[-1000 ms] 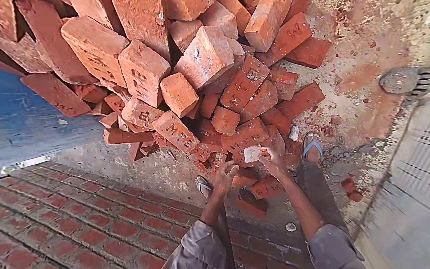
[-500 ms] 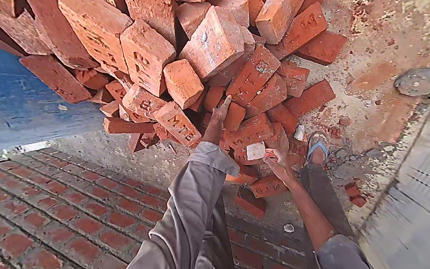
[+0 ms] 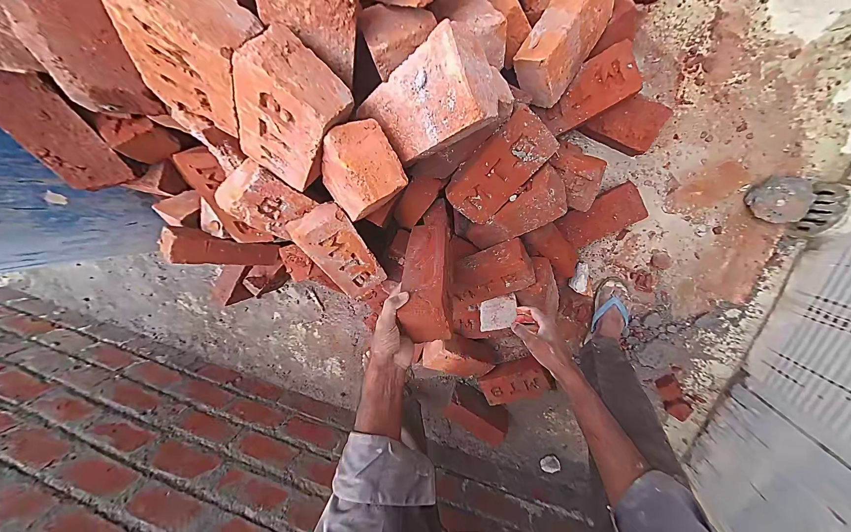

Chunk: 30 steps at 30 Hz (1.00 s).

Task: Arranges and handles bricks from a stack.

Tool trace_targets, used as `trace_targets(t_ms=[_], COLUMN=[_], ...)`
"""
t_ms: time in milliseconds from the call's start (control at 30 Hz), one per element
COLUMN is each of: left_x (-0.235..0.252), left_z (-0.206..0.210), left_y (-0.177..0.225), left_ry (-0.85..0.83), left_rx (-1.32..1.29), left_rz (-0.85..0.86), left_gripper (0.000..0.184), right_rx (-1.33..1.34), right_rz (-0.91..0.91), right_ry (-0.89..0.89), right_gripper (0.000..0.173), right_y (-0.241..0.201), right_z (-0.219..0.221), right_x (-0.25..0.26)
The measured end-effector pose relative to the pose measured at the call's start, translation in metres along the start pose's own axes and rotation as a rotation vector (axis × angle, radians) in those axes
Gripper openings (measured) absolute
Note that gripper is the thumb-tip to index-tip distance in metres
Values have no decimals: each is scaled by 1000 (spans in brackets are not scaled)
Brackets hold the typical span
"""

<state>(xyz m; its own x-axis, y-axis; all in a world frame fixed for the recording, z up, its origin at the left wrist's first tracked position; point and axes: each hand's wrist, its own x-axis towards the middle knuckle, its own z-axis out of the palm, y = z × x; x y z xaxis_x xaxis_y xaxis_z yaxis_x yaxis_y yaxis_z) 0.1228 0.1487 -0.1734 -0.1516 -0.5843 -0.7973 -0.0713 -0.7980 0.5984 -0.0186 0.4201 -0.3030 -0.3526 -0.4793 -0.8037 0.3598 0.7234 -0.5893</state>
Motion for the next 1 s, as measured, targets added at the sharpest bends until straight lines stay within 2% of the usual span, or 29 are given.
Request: trace_targets(t_ms=[67,133,200,267,333,400,500,567,600,633,700,767,833,867,900,967,1000], left_x=[-54,-108,-139,-154,-150,-141,-101,-63,-52,-44,-41,-47,-54,-50,-43,-20,-5], left_z=[-24,-48,-66,-75,-71,-51,-20,-16,-2,16,45,82,91,89,80,58,50], left_y=[14,38,86,159,250,360,529,599,617,622,584,496,364,297,225,92,36], left_ry=[10,-22,-63,-112,-168,-128,16,278,403,436,344,86,-288,-436,-515,-524,-454], left_rx=[-296,-458,-485,-458,-391,-306,-254,-118,-31,24,177,451,726,776,781,827,914], left_rz=[12,47,211,409,578,694,804,963,991,999,990,930,707,552,382,130,129], left_gripper=[53,50,43,40,43,47,77,82,81,78,68,51,47,48,51,53,57], right_rx=[-35,-87,-145,-191,-254,-298,-318,-274,-217,-165,-177,-132,-27,34,85,156,180], right_rz=[5,11,-26,-89,-118,-126,-144,-102,-64,-48,-113,-154,-98,-82,-78,-85,-83], right_ry=[-5,2,-5,-20,-7,11,15,23,19,12,31,33,44,63,77,79,73], right_gripper=[48,47,46,46,46,45,47,48,50,51,49,48,48,48,48,48,47], right_y=[-4,1,0,5,13,12,17,23,14,2,21,21,18,15,14,9,7], right_z=[4,1,6,17,13,12,16,18,19,18,22,23,11,6,1,-6,-8], right_x=[9,8,24,41,53,56,60,42,38,41,36,35,12,6,2,-2,-5])
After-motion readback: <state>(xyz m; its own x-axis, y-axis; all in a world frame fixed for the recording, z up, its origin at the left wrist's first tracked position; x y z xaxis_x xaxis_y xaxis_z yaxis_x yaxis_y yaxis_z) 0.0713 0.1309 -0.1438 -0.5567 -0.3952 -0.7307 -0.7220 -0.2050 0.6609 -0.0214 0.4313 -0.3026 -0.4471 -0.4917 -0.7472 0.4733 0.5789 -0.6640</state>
